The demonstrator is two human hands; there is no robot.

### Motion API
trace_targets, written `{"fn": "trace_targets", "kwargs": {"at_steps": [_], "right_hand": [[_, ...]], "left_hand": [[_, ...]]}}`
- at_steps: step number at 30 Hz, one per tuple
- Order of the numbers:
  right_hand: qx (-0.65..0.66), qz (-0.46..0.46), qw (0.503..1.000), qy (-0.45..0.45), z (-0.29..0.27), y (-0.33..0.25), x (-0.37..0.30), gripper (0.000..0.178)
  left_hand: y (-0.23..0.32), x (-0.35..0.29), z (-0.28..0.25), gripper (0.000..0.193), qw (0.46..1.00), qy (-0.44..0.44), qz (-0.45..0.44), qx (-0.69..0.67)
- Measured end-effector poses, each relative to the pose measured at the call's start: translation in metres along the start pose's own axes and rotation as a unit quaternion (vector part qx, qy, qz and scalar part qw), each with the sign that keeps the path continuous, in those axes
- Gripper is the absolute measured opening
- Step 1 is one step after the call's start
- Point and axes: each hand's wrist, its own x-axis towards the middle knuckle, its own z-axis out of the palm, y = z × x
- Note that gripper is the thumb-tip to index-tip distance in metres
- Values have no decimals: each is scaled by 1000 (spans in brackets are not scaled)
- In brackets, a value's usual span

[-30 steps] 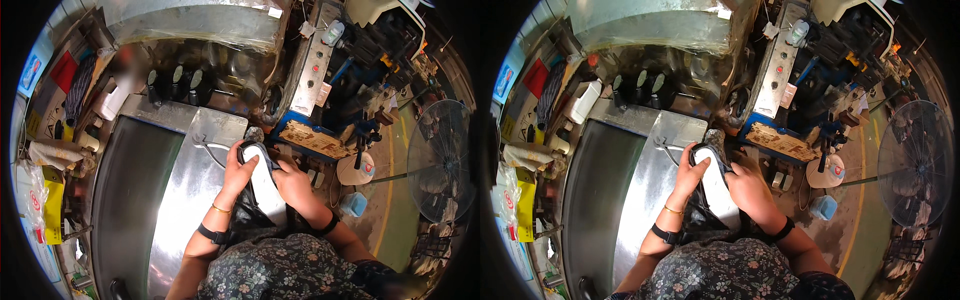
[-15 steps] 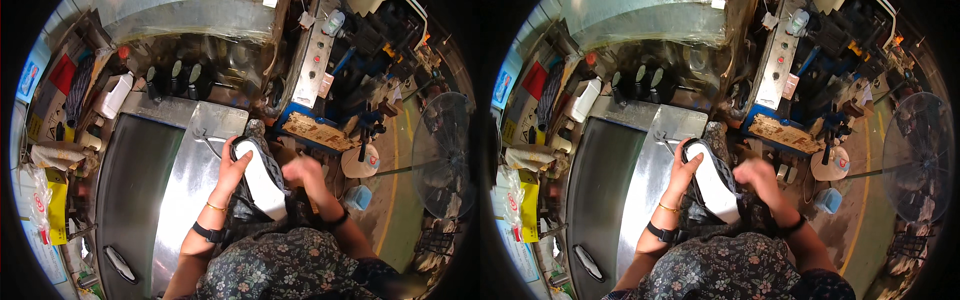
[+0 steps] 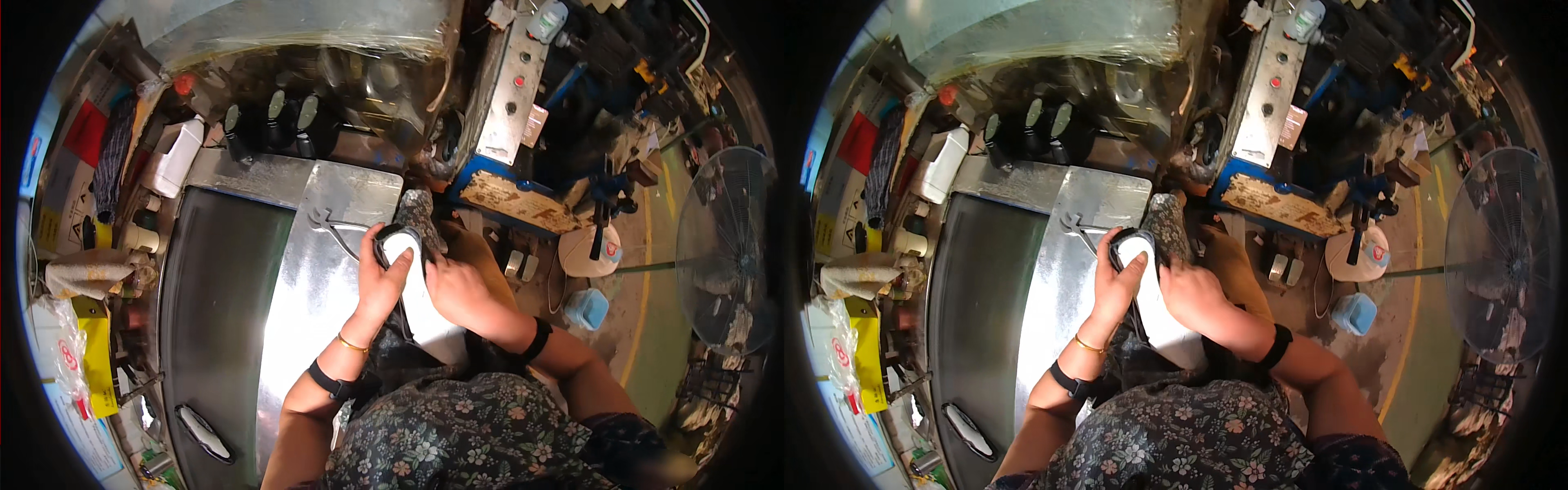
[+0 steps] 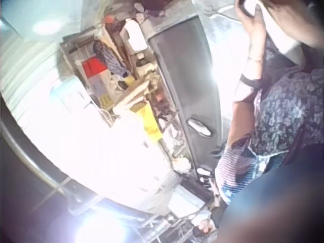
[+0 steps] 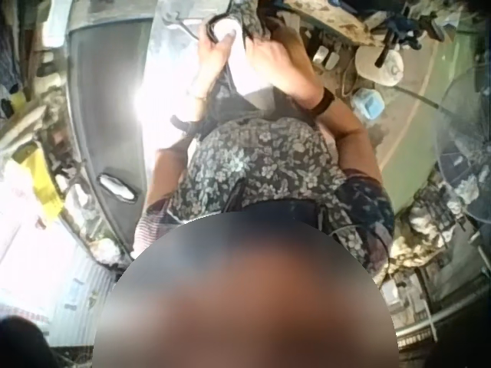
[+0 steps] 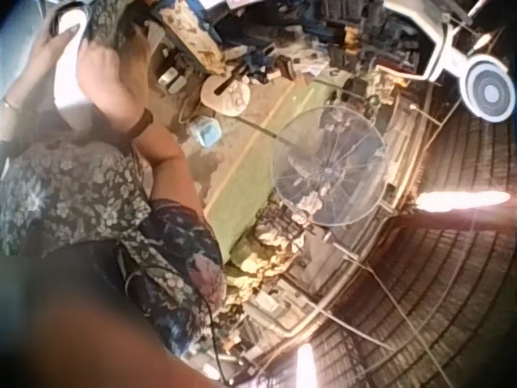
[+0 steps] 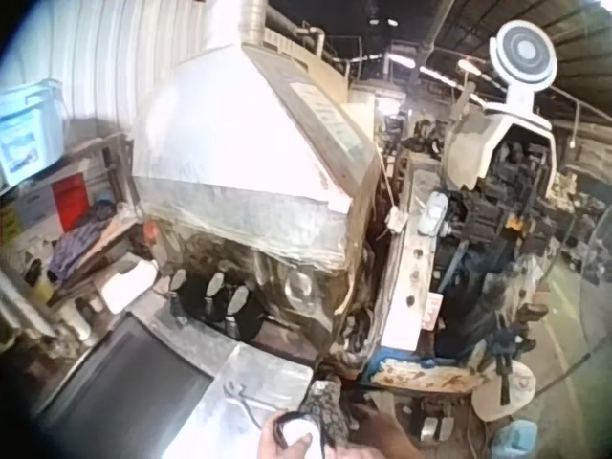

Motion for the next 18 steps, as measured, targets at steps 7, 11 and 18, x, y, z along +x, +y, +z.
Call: {"fn": "trace_targets", "kwargs": {"at_steps": [7, 11, 18], "right_hand": [[-36, -34, 999, -2, -1, 6, -13, 54], [376, 32, 919, -117, 6, 48, -54, 76], [282, 141, 944, -100, 17, -2, -39, 83]], "left_hand": [[0, -2, 0, 57, 1000, -6, -12, 7], [10, 5, 0, 55, 966, -108, -76, -221], [4, -27, 5, 35, 804, 88, -36, 587]]}}
